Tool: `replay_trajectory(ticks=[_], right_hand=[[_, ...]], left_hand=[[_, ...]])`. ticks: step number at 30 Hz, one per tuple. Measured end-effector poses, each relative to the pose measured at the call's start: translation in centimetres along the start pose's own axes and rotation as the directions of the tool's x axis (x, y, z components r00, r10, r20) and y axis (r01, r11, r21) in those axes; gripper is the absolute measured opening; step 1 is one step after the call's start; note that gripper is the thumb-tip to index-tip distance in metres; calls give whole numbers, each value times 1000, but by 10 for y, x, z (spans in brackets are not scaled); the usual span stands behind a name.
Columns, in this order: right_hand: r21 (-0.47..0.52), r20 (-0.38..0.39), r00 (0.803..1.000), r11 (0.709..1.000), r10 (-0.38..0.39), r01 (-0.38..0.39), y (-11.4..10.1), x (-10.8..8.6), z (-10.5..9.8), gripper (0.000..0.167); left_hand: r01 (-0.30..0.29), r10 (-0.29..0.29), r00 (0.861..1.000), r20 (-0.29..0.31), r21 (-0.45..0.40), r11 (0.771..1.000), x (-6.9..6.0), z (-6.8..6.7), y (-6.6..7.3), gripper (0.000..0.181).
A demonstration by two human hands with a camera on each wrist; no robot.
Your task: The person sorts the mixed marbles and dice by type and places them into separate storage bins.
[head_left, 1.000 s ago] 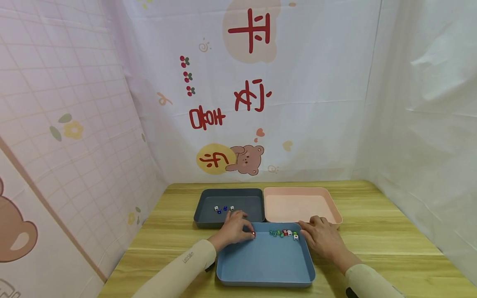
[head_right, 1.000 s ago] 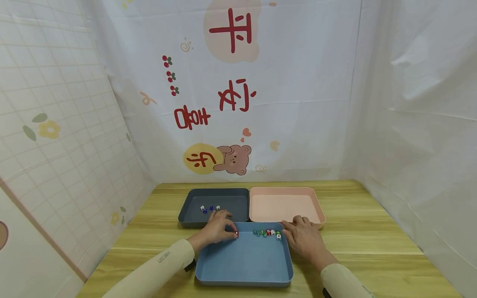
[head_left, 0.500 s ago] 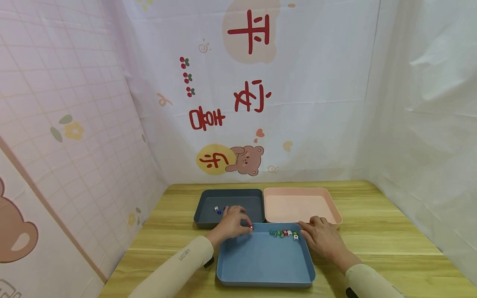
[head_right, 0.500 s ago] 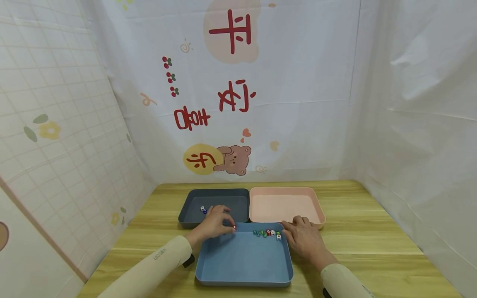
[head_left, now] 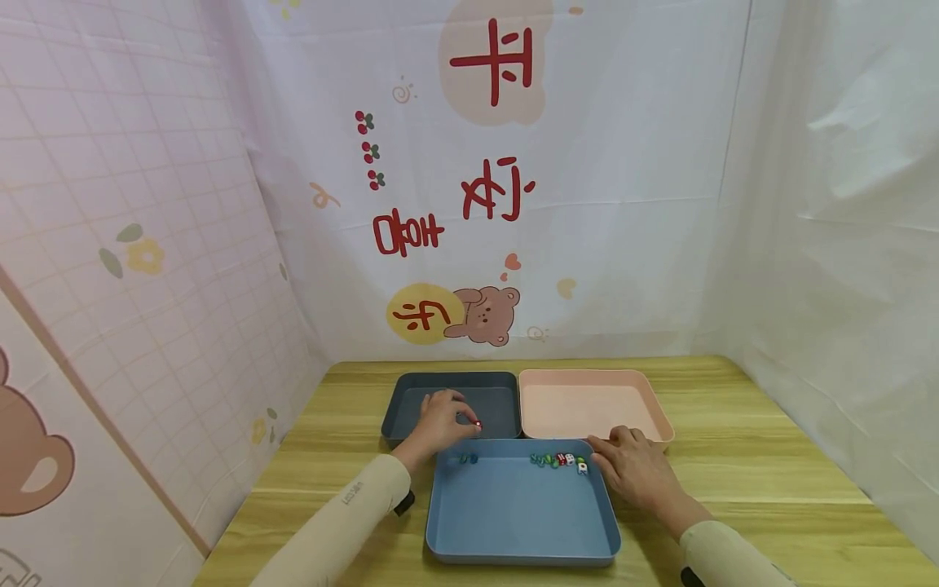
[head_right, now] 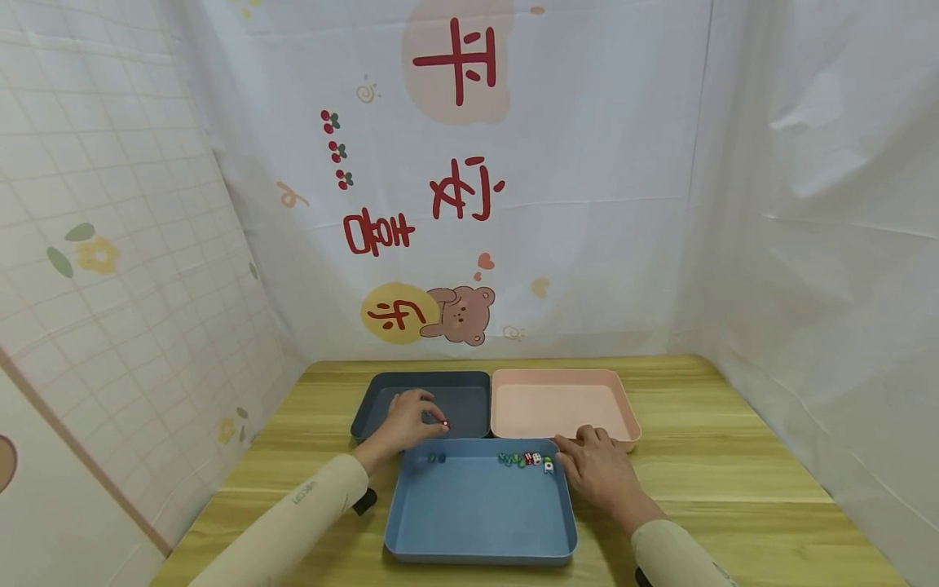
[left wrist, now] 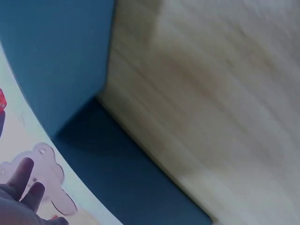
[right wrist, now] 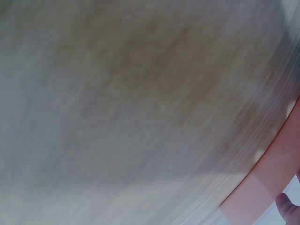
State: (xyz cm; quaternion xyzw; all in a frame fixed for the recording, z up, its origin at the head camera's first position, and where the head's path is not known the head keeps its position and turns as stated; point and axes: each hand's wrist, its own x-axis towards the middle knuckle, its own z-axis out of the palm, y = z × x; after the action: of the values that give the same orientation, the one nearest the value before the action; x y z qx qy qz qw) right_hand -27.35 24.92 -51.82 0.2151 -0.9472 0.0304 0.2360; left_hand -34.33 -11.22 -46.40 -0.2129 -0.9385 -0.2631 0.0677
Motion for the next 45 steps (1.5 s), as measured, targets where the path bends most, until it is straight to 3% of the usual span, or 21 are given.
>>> replay_trajectory(ticks=[7,14,21,26,34,40,45], right_hand=[[-3,3,1000,1000,2,-2,0,0,0,34],[-11,4,1000,1000,-3,3,0,0,-1,34],[-2,-5,1000,1000,0,0,0,0,-1,34],[9,-12,1000,1000,2,-2,0,0,0,33],[15,-77,996,999,-46,48,1,0,2,31],[19,-72,996,999,-44,45,-1,-1,0,31],[15,-55,998,999,-31,32,-1,-1,-1,31]], left_hand=[[114,-113,991,-77,5,993,4,-7,-20,10],[242,-235,957,-169,26,970,9,-10,-41,13],[270,-253,943,-215,50,962,8,-9,-52,13],[298,-276,942,-193,98,950,8,-4,-58,12],[253,-238,956,-174,69,965,4,-8,-58,21],[198,-187,968,-170,53,979,-1,-12,-57,22],[128,-118,985,-127,77,989,-4,-11,-56,23]])
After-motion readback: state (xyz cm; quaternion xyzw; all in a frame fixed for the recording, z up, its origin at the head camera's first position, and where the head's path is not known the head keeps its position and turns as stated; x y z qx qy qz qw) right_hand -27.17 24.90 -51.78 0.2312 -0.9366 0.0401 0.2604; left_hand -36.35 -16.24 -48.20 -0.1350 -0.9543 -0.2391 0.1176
